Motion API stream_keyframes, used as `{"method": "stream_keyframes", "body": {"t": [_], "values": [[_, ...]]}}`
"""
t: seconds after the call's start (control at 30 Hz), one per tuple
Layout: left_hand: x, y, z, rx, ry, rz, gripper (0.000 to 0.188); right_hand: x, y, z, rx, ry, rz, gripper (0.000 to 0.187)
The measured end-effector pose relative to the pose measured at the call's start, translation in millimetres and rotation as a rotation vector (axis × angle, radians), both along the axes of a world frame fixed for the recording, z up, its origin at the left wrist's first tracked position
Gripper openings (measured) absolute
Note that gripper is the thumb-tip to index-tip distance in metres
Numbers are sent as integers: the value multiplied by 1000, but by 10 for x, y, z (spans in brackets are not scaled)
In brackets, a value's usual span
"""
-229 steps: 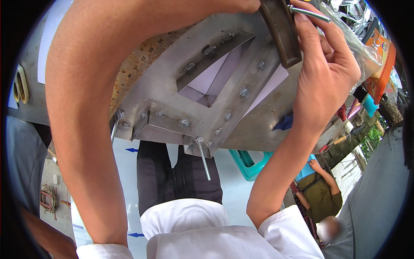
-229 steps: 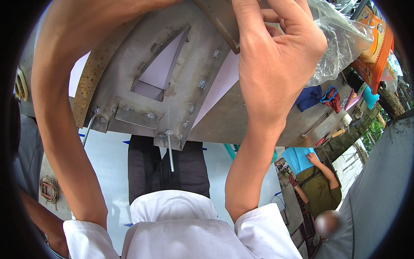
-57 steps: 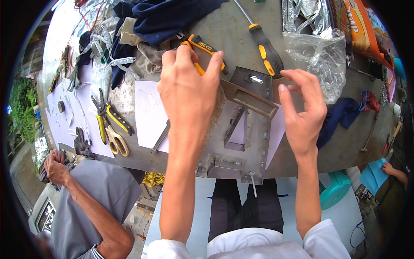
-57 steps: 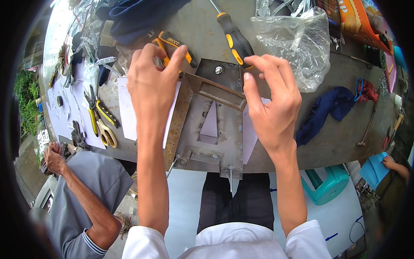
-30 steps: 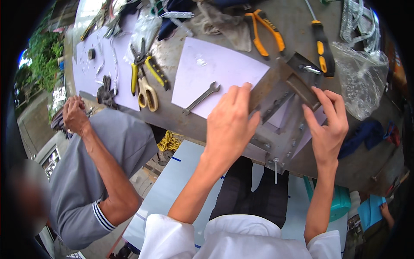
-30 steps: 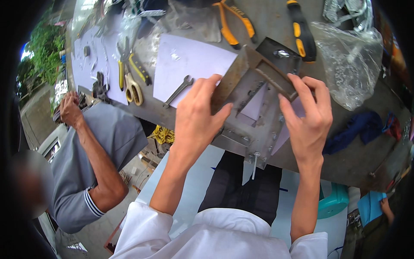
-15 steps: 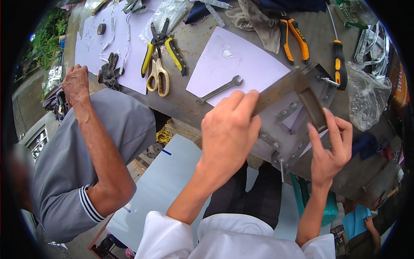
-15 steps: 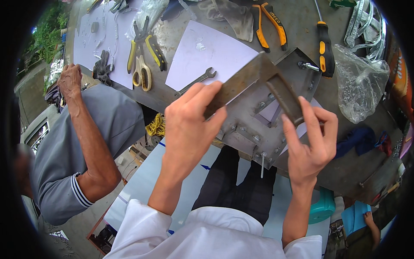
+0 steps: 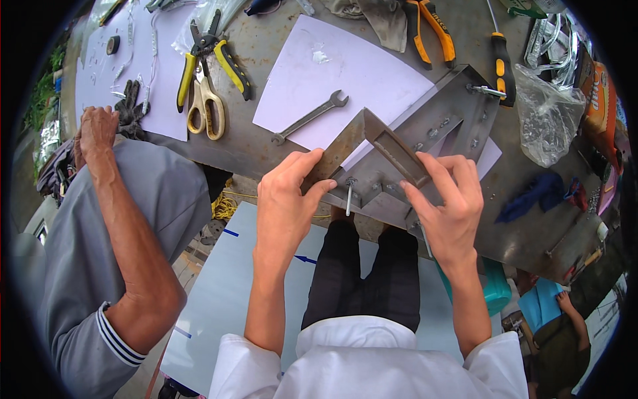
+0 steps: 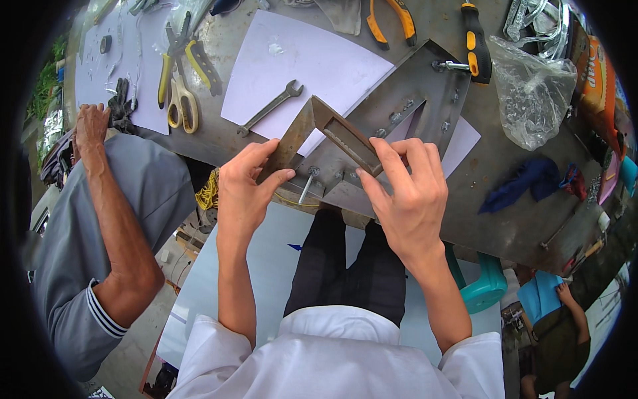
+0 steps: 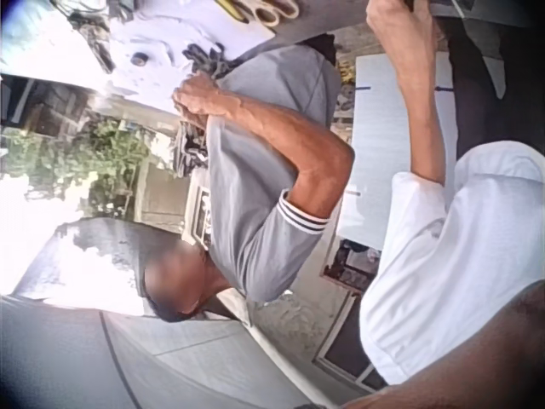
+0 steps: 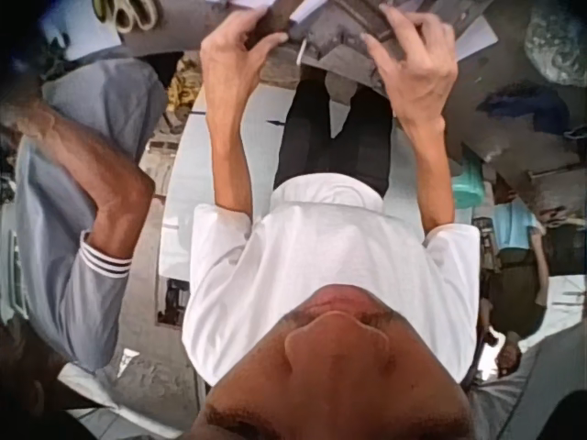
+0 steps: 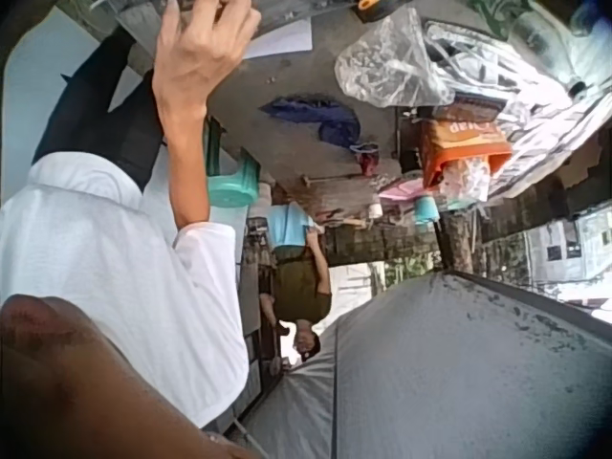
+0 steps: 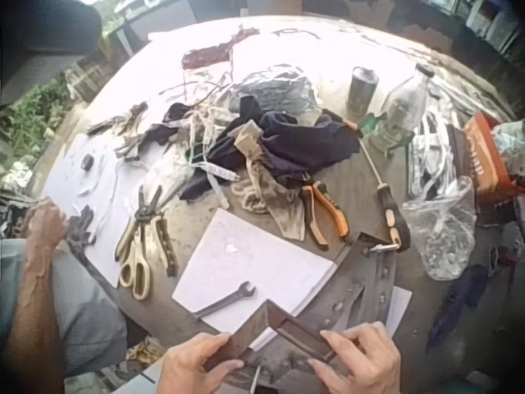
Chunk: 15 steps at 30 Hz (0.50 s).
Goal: The user is assembling a metal letter 'A' by attaching bolts and adjusting components using tools.
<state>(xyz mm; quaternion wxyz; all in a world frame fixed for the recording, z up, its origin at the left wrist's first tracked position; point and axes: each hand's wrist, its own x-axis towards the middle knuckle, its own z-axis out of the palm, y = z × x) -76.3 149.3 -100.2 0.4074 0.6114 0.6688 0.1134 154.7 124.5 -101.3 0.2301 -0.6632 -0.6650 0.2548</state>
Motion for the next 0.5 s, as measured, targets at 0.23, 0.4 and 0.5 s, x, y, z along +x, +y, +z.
{"method": "stream_keyframes", "body": {"t": [0.23, 0.4, 0.5], "values": [[-73, 0, 106, -118, -3, -25, 47, -28, -108, 10, -34, -20, -15, 45], [-35, -64, 91, -204, -24, -44, 46, -25, -233, 40, -88, -51, -53, 44], [-61, -63, 39, -140, -87, -56, 45, -67, -304, 63, -124, -63, -65, 42]]}}
